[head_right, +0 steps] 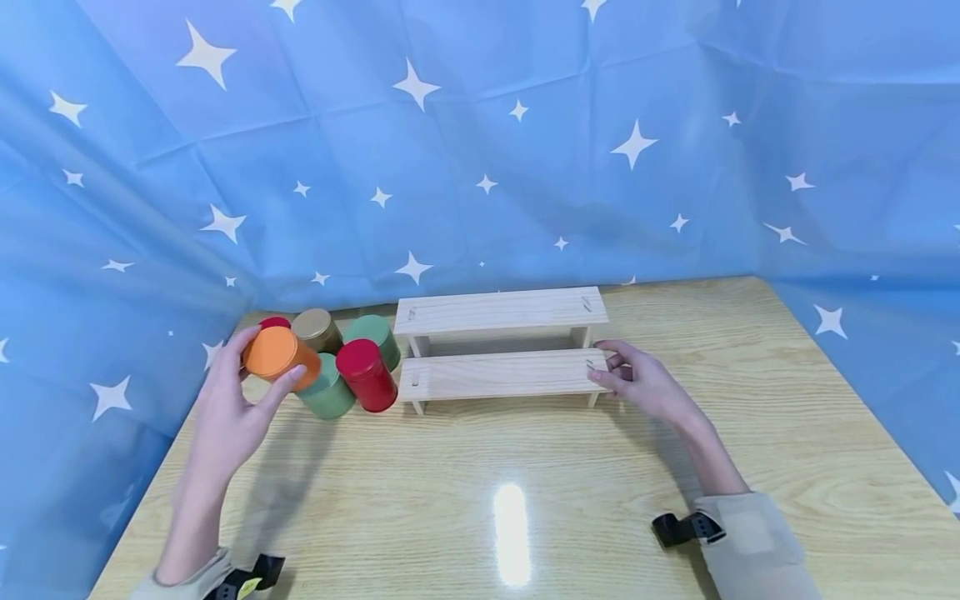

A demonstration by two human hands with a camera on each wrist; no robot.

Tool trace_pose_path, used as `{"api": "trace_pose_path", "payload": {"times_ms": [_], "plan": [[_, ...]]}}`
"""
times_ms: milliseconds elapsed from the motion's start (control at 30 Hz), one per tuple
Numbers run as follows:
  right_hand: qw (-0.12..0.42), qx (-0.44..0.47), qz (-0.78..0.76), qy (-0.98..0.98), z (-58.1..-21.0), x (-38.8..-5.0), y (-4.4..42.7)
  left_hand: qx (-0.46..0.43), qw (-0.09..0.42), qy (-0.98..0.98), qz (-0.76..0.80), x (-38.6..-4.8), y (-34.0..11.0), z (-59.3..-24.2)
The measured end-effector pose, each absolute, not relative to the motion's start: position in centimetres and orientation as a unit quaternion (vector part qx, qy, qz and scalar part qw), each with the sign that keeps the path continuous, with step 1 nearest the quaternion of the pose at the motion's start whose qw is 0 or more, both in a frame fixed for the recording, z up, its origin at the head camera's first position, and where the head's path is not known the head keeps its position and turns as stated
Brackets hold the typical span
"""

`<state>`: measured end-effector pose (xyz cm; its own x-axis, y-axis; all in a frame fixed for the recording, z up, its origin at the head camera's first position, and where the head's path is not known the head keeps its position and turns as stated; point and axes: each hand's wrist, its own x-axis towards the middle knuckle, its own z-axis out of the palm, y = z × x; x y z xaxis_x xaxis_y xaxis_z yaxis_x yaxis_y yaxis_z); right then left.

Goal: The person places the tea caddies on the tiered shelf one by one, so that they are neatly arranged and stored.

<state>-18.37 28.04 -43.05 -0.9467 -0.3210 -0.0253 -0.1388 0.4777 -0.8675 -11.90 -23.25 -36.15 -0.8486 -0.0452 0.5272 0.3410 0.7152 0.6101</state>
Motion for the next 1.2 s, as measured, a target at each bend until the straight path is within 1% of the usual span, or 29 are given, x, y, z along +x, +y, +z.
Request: {"api": "trace_pose_path", "payload": {"times_ms": [267, 567, 867, 1200], "plan": [[0.09, -0.136, -0.493, 0.855, -43.1, -18.4, 28.0, -0.116, 0.254, -0.883, -0.378, -11.8, -21.1, -35.8], [0.096, -0.135, -0.491, 0.855, -43.0, -18.3, 28.1, -0.134, 0.217, -0.88, -0.401, -11.7, -19.0, -35.9], [0.098, -0.127, -0.485, 0.86, -42.9, -18.5, 28.0, -0.161, 0.204, -0.872, -0.415, -12.3, -17.5, -36.3], [0.103, -0.121, -0.505, 0.849, -43.1, -18.3, 28.0, -0.182, 0.179, -0.871, -0.42, -12.9, -15.6, -36.9]]}}
